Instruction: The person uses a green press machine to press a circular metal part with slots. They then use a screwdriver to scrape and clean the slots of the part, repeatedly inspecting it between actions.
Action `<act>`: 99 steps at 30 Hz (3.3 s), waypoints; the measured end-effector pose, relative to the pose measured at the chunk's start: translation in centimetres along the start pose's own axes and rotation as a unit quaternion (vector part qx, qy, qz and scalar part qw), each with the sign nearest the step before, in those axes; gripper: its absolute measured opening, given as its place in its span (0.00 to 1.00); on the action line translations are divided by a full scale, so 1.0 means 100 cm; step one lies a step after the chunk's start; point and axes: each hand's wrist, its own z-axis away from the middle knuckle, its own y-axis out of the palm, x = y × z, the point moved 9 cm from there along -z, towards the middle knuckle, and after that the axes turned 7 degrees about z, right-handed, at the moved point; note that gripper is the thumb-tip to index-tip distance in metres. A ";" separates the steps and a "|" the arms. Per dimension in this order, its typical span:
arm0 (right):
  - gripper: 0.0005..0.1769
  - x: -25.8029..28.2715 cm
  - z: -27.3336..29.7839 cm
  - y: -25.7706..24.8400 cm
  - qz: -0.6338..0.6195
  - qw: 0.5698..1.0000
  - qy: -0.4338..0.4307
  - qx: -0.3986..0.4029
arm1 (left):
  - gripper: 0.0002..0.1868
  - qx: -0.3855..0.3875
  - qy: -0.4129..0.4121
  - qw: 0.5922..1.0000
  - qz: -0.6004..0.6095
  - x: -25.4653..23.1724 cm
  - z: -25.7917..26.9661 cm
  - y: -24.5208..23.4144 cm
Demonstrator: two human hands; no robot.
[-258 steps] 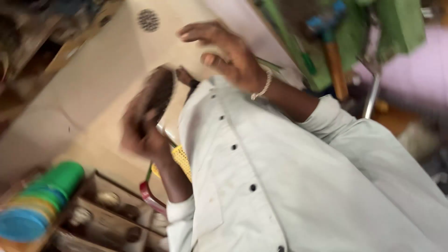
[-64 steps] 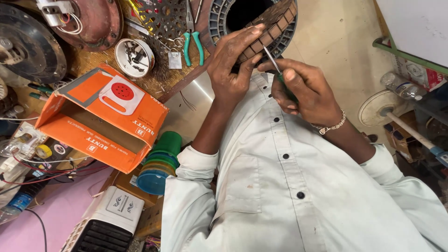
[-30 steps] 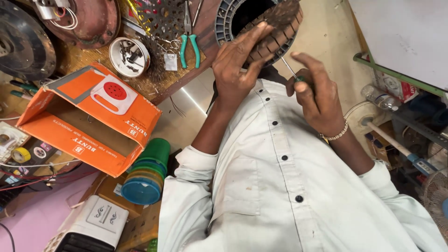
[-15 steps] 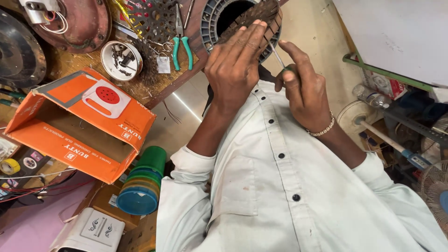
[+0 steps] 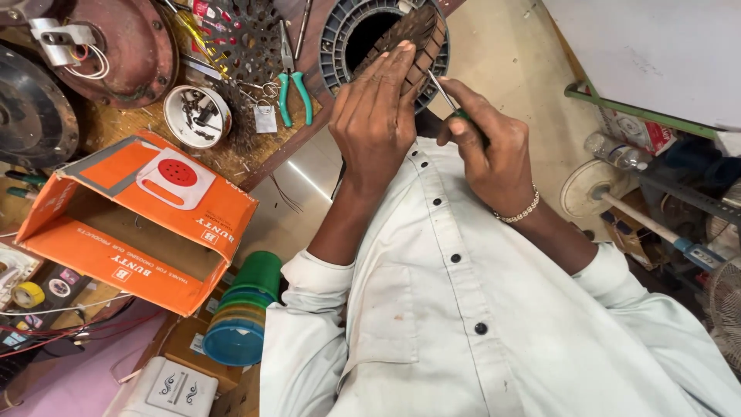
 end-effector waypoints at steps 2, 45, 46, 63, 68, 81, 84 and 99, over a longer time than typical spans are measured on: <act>0.21 0.001 0.000 -0.001 -0.009 1.000 -0.006 0.001 | 0.22 -0.001 0.005 1.000 0.006 -0.001 0.000 0.001; 0.22 -0.015 0.000 -0.003 -0.065 0.996 0.043 0.052 | 0.23 0.016 -0.012 0.986 0.165 0.027 0.001 -0.012; 0.22 -0.012 0.000 -0.002 -0.062 0.996 0.034 0.055 | 0.23 0.011 -0.012 0.988 0.155 0.026 0.002 -0.014; 0.21 -0.011 -0.001 0.008 -0.057 0.994 0.058 0.067 | 0.25 -0.011 -0.011 0.998 0.067 0.011 0.016 -0.008; 0.21 -0.009 -0.002 0.010 -0.077 0.993 0.053 0.068 | 0.26 -0.006 -0.019 0.997 0.078 0.013 0.015 -0.008; 0.20 -0.008 -0.004 0.009 -0.082 0.993 0.045 0.066 | 0.25 -0.012 -0.023 0.996 0.089 0.014 0.017 -0.008; 0.21 -0.006 -0.004 0.008 -0.080 0.994 0.031 0.064 | 0.26 -0.011 -0.027 0.995 0.092 0.015 0.017 -0.007; 0.20 -0.009 -0.006 0.009 -0.084 0.994 0.032 0.066 | 0.25 0.003 -0.041 0.993 0.115 0.011 0.012 -0.013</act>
